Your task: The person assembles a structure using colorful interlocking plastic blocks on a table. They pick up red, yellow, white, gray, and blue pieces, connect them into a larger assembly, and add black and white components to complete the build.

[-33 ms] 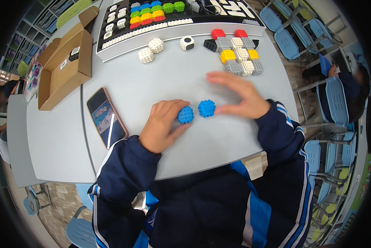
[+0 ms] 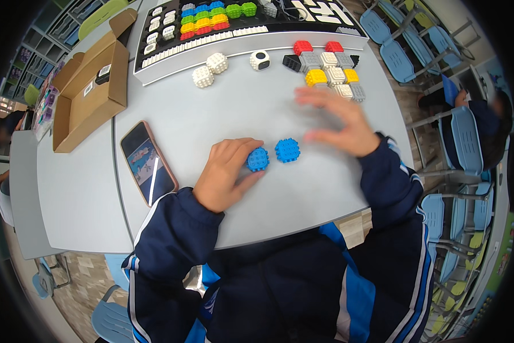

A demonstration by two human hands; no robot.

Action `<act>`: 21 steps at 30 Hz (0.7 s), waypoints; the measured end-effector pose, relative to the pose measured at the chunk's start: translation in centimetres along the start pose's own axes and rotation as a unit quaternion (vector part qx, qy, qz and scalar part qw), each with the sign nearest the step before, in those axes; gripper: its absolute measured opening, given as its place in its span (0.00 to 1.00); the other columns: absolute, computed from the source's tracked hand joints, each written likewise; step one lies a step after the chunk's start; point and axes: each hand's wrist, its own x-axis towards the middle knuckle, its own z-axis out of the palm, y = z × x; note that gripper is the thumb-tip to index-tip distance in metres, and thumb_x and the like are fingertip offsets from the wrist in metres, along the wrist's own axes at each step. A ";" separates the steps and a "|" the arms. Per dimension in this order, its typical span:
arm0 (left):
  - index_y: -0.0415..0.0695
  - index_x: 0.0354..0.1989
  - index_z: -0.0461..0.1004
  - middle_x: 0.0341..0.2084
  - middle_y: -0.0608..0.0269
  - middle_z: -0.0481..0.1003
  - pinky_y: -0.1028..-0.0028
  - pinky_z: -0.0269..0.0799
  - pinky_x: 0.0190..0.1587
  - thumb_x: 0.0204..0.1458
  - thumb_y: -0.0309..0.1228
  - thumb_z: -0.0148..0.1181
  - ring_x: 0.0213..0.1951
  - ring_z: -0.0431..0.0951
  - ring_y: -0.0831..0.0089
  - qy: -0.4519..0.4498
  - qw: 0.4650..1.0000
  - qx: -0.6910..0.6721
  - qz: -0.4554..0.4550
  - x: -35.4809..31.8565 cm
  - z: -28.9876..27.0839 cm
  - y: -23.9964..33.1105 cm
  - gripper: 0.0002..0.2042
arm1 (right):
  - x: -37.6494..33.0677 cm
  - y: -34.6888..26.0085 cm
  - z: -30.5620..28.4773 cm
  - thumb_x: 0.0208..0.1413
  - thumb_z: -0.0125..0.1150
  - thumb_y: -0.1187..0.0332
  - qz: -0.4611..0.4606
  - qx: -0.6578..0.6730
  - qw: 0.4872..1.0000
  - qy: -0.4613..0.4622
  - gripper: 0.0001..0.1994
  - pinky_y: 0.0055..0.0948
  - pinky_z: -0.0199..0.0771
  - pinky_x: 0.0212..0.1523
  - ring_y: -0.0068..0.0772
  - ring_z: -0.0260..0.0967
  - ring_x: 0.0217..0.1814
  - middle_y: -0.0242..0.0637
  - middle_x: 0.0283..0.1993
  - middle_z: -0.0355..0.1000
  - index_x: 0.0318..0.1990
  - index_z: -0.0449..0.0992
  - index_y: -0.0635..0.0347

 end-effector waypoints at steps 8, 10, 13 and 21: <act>0.43 0.59 0.72 0.53 0.54 0.74 0.63 0.62 0.60 0.48 0.26 0.71 0.54 0.72 0.57 0.001 1.000 -0.012 0.014 0.5 0.3 0.1 0.27 | 9.1 17.1 -15.5 0.55 0.72 0.57 0.251 -0.243 0.927 0.135 0.18 0.25 0.77 0.38 0.24 0.78 0.33 0.38 0.33 0.82 0.44 0.85 0.63; 0.43 0.59 0.72 0.53 0.54 0.74 0.63 0.62 0.60 0.48 0.26 0.71 0.54 0.72 0.57 0.005 1.000 -0.008 0.019 0.9 0.4 -0.5 0.27 | 11.2 20.7 -16.9 0.51 0.74 0.54 0.301 -0.318 0.894 0.092 0.21 0.28 0.79 0.34 0.28 0.78 0.29 0.40 0.29 0.81 0.42 0.85 0.64; 0.43 0.60 0.72 0.54 0.54 0.74 0.63 0.62 0.60 0.49 0.26 0.71 0.54 0.72 0.56 0.006 1.000 -0.002 0.012 0.4 0.3 -0.7 0.27 | 14.1 20.5 -14.3 0.45 0.79 0.55 0.380 -0.363 0.850 0.034 0.23 0.30 0.80 0.33 0.33 0.80 0.28 0.43 0.29 0.81 0.41 0.84 0.66; 0.43 0.60 0.71 0.54 0.54 0.73 0.63 0.62 0.60 0.50 0.26 0.70 0.54 0.71 0.56 0.005 1.000 -0.011 0.010 0.4 0.3 -0.6 0.27 | 15.5 20.3 -11.7 0.40 0.79 0.65 0.401 -0.466 0.787 0.041 0.26 0.47 0.79 0.55 0.58 0.77 0.56 0.59 0.53 0.78 0.49 0.81 0.65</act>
